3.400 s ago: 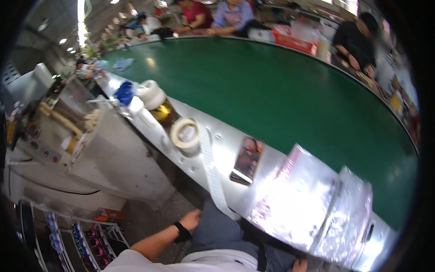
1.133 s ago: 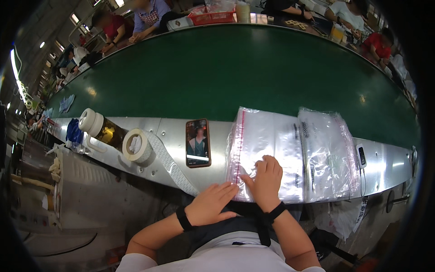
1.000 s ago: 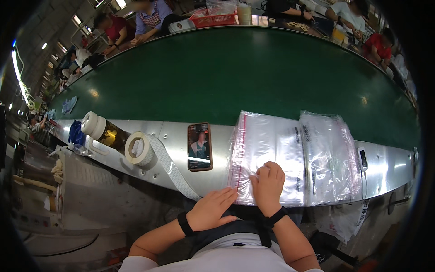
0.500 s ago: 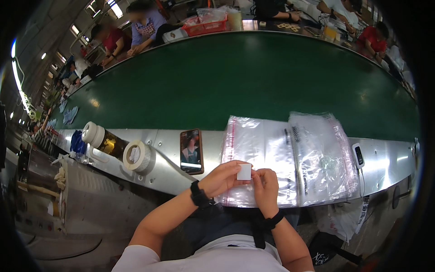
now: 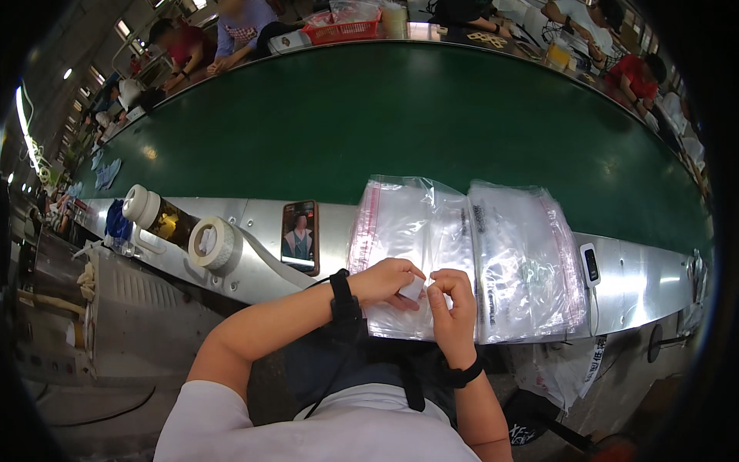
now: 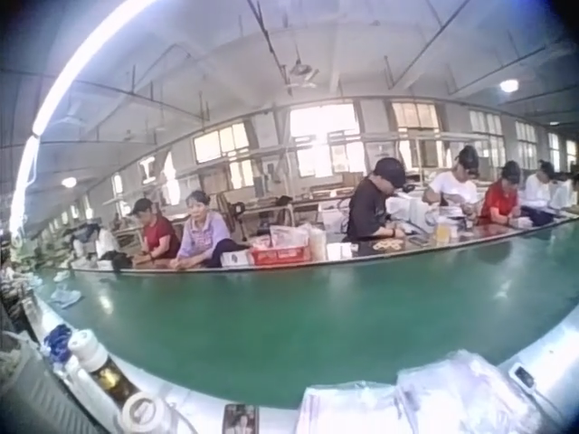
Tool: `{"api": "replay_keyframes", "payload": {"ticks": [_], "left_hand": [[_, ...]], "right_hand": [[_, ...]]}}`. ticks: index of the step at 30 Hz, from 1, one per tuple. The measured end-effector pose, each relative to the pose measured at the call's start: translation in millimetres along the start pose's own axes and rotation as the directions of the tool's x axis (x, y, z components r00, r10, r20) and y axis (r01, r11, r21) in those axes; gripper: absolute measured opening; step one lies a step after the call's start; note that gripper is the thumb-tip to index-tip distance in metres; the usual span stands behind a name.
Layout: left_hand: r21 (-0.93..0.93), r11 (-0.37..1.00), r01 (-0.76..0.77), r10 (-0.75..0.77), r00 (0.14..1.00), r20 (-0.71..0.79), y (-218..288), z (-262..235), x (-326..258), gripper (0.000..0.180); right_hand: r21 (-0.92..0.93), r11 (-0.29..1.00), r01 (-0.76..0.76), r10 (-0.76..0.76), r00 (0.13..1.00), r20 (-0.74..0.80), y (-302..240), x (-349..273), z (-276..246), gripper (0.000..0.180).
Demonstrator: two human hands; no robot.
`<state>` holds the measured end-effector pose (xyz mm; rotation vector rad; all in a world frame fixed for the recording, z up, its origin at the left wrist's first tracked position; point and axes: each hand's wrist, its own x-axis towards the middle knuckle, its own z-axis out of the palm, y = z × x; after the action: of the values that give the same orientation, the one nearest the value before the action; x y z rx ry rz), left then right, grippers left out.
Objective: The recorder is labeling and packing pairs of light blue athletic shoes into plastic bags at a factory workstation.
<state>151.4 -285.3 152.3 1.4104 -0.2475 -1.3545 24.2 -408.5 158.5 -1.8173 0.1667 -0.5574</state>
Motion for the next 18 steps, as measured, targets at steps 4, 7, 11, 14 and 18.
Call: {"api": "replay_keyframes", "payload": {"ticks": [4, 7, 11, 14, 18], "left_hand": [[-0.044, 0.998, 0.046, -0.046, 0.999, 0.008, -2.9, 1.7, 15.2, 0.026], [-0.146, 0.989, 0.022, -0.011, 0.997, 0.075, -21.2, 5.3, 30.7, 0.025], [-0.384, 0.911, 0.149, -0.074, 0.976, 0.203, -17.8, -0.5, 11.2, 0.041], [-0.441, 0.853, 0.279, -0.103, 0.919, 0.382, -19.5, -15.8, 0.0, 0.058], [-0.294, 0.952, 0.09, -0.041, 0.985, 0.168, -10.8, -18.8, -36.7, 0.058]], "right_hand": [[0.065, 0.998, -0.021, 0.016, 0.997, 0.076, 7.3, 0.3, 0.2, 0.002], [-0.011, 0.999, 0.037, -0.035, 0.988, 0.15, 3.6, -3.5, 2.9, 0.011], [-0.082, 0.994, 0.072, -0.052, 0.974, 0.222, 4.3, -20.0, -4.9, 0.044], [-0.189, 0.982, 0.014, 0.057, 0.928, 0.369, 2.1, -28.0, -3.0, 0.067], [-0.532, 0.774, 0.344, -0.158, 0.918, 0.363, 7.5, -29.4, 15.8, 0.058]]}}
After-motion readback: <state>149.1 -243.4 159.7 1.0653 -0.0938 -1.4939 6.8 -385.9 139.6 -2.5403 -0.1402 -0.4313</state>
